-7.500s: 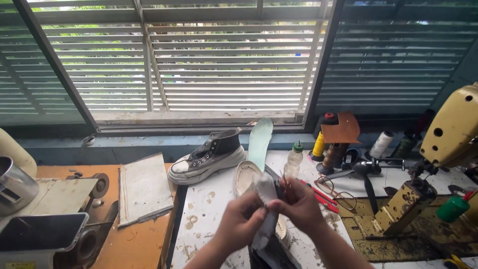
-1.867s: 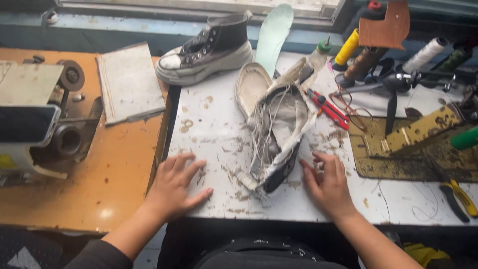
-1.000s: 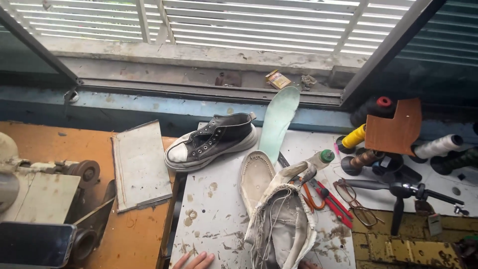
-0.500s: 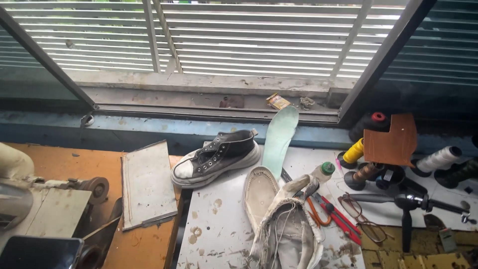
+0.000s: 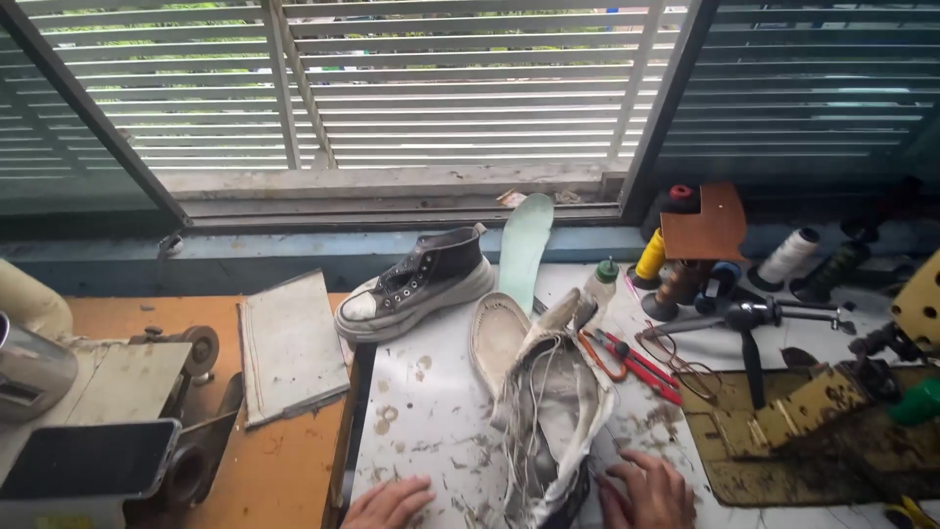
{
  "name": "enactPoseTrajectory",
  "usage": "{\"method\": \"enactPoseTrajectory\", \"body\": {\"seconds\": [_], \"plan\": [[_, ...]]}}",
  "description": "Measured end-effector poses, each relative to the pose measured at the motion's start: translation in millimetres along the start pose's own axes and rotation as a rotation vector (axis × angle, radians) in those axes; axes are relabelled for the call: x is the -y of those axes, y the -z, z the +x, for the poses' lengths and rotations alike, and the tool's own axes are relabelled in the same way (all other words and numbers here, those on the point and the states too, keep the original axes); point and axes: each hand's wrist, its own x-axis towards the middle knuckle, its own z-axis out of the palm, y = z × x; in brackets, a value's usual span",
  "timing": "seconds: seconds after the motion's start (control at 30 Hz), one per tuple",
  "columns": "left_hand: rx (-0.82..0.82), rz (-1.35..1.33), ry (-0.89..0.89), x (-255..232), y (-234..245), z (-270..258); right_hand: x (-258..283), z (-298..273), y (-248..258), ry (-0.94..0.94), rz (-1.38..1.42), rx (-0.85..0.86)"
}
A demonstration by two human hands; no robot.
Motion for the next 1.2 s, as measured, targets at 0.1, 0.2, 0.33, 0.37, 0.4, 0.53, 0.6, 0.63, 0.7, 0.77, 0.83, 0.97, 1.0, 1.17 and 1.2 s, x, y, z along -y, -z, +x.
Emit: {"method": "enactPoseTrajectory", "body": {"seconds": [0.1, 0.2, 0.33, 0.37, 0.4, 0.53, 0.6, 0.63, 0.7, 0.77, 0.83, 0.97, 1.0, 1.17, 1.2], "plan": [[-0.221, -0.062, -0.199, 2, -2, -8, -24, 7, 8, 0.136, 0.036, 0.248], [-0.330, -0.064, -0.243, -22, 24, -22, -15, 16, 22, 0.154, 0.085, 0.326], [-0.306, -0.081, -0.197, -32, 26, -28, -10, 20, 28, 0.139, 0.110, 0.351], [-0.286, -0.064, -0.180, -33, 28, -27, -13, 21, 24, 0.129, 0.122, 0.328], [-0.254, -0.052, -0.161, -35, 27, -30, -16, 15, 21, 0.112, 0.134, 0.317], [-0.238, -0.026, -0.160, -36, 22, -33, -8, 17, 32, 0.091, 0.159, 0.308], [-0.301, -0.016, -0.182, -36, 23, -31, -5, 21, 36, 0.067, 0.195, 0.290], [-0.305, -0.011, -0.189, -36, 22, -30, -7, 23, 35, 0.065, 0.195, 0.280], [-0.291, -0.040, -0.135, -35, 17, -32, -10, 20, 35, 0.019, 0.249, 0.311], [-0.322, -0.056, -0.117, -35, 12, -38, -11, 18, 42, 0.027, 0.328, 0.245], [-0.370, -0.060, -0.110, -35, 15, -34, -15, 27, 42, 0.041, 0.407, 0.156], [-0.404, -0.062, -0.054, -31, 10, -33, -24, 25, 38, 0.023, 0.483, 0.104], [-0.464, -0.032, -0.059, -29, 8, -32, -24, 26, 36, 0.065, 0.510, 0.072], [-0.540, -0.062, -0.038, -27, 7, -35, -19, 25, 37, 0.003, 0.562, 0.077], [-0.546, -0.090, -0.039, -27, 6, -36, -18, 21, 40, -0.054, 0.578, 0.103]]}}
